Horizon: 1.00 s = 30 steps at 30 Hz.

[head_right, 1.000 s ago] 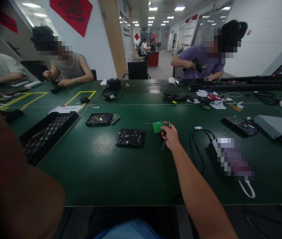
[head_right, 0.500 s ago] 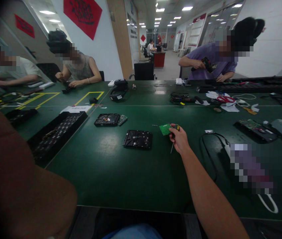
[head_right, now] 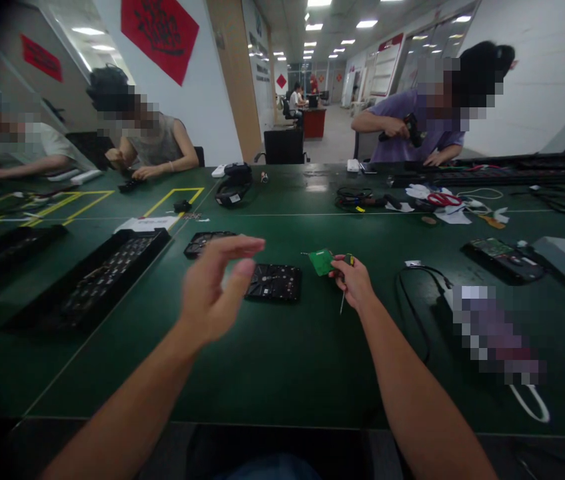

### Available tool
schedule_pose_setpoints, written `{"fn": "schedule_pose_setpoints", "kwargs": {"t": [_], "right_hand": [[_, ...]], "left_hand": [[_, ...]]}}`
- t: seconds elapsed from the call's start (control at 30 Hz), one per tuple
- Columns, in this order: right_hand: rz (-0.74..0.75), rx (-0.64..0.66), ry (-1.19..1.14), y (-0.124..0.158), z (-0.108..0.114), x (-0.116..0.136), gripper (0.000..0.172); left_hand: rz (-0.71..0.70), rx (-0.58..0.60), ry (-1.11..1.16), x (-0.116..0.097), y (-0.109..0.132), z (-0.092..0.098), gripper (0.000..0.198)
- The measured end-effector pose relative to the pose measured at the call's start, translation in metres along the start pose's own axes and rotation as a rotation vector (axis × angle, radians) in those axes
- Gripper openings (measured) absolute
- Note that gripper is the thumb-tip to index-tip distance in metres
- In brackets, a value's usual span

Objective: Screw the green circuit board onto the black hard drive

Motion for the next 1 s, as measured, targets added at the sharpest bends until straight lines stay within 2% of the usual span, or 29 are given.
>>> {"fn": "schedule_pose_setpoints", "kwargs": {"t": [0.17, 0.27, 0.33, 0.37, 0.43, 0.53, 0.67, 0.8, 1.0], "right_hand": [[-0.065, 0.135, 0.008, 0.004, -0.005, -0.003, 0.046], [-0.083, 0.235, 0.085, 0.011, -0.011, -0.002, 0.049], [-0.090, 0.259, 0.113, 0.016, -0.015, -0.001, 0.068], [-0.096, 0.267, 0.116, 0.018, -0.016, 0.000, 0.075], [-0.088, 0.271, 0.115, 0.020, -0.019, 0.001, 0.074], [-0.083, 0.265, 0.104, 0.020, -0.021, 0.001, 0.055], [-0.085, 0.227, 0.115, 0.015, -0.017, 0.000, 0.037], [-0.058, 0.258, 0.157, 0.015, -0.015, 0.001, 0.041], [-0.101, 0.256, 0.223, 0.026, -0.022, 0.006, 0.050]], "left_hand": [[0.239, 0.153, -0.356, 0.070, 0.034, -0.055, 0.041], [0.272, 0.247, -0.454, 0.097, 0.057, -0.072, 0.067], [0.269, 0.309, -0.452, 0.104, 0.067, -0.076, 0.076], [0.265, 0.332, -0.442, 0.106, 0.070, -0.077, 0.079], [0.251, 0.365, -0.431, 0.107, 0.073, -0.078, 0.082], [0.236, 0.398, -0.422, 0.104, 0.070, -0.085, 0.082], [0.239, 0.437, -0.404, 0.095, 0.063, -0.108, 0.082], [0.251, 0.418, -0.401, 0.089, 0.059, -0.125, 0.086], [0.210, 0.416, -0.303, 0.092, 0.062, -0.114, 0.077]]}}
Point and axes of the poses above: each hand's wrist, its own y-axis away from the middle knuckle, its own z-axis out of the back of the hand, x = y × z, the point moved 5 cm from there along -y, towards the middle knuckle, and after that the axes turned 6 degrees about y, right-handed, at the moved point
